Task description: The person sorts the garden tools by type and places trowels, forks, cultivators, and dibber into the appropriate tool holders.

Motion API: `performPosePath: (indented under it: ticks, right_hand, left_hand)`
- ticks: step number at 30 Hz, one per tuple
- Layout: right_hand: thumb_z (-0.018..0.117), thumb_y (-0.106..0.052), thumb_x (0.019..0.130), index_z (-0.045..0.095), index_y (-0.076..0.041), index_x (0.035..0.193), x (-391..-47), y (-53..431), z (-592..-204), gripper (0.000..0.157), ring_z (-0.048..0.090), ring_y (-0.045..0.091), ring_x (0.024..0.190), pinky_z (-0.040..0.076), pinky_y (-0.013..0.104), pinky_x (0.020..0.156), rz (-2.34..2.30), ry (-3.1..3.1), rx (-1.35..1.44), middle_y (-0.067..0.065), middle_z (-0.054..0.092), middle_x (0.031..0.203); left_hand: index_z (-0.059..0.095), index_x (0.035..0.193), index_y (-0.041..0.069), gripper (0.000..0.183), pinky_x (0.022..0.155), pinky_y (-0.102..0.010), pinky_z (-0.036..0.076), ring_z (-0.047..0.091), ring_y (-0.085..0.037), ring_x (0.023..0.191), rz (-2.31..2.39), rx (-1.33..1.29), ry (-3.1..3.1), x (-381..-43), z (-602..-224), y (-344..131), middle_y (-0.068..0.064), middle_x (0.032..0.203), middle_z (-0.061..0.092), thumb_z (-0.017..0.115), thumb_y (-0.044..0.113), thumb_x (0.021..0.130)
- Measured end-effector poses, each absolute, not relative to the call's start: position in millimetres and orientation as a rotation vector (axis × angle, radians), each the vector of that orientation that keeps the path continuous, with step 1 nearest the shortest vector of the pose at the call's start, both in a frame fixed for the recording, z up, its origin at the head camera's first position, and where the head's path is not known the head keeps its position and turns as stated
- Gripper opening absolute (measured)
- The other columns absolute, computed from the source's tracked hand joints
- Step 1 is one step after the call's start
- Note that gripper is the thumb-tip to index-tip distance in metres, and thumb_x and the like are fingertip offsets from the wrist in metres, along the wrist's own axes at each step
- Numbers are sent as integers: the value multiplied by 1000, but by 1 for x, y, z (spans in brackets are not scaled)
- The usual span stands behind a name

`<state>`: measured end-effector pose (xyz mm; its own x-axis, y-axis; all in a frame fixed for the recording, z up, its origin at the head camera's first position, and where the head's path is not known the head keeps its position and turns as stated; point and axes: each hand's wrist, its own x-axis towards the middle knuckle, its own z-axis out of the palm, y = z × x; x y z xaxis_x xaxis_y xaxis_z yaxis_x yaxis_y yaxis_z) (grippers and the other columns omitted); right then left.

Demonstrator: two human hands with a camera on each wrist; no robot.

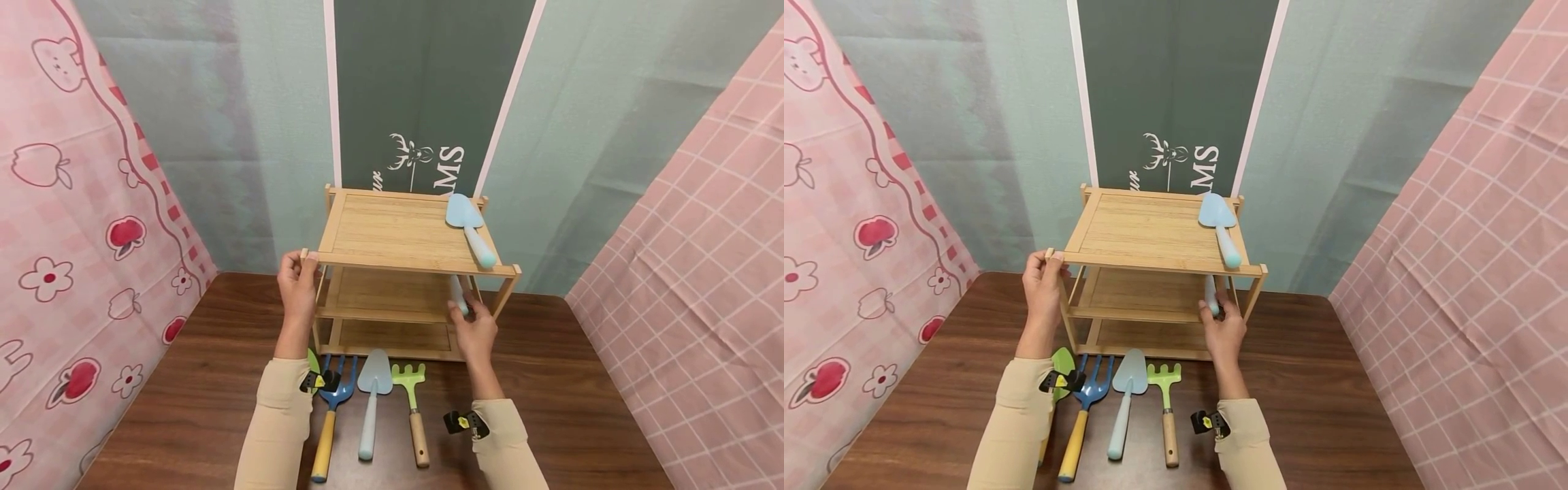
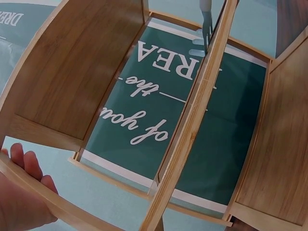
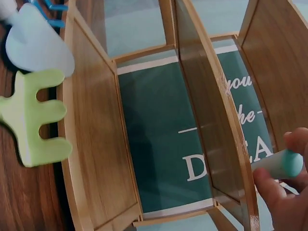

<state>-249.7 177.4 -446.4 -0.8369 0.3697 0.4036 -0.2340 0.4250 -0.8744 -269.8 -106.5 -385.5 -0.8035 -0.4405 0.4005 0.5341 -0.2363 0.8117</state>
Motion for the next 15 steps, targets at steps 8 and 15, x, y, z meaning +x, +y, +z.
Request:
performPosePath:
  ticks: [8,15]
  right_hand:
    - [81,-12,72,68,3,93,-249,178,-450,29,61,28,73,49,33,60,1119,-2053,0,16,63,85]
    - [83,-18,70,68,-1,87,-251,178,-459,28,59,26,65,45,43,56,933,-2083,-37,13,61,77]
  left_hand:
    - [49,95,0,14,69,-28,44,51,-12,71,-2069,-116,-1412,-269,-385,-107,-5,75,53,56,11,92]
    - [49,96,-1,14,69,-28,44,52,-12,73,-2068,-117,-1414,-271,-387,-108,-8,77,55,56,10,92]
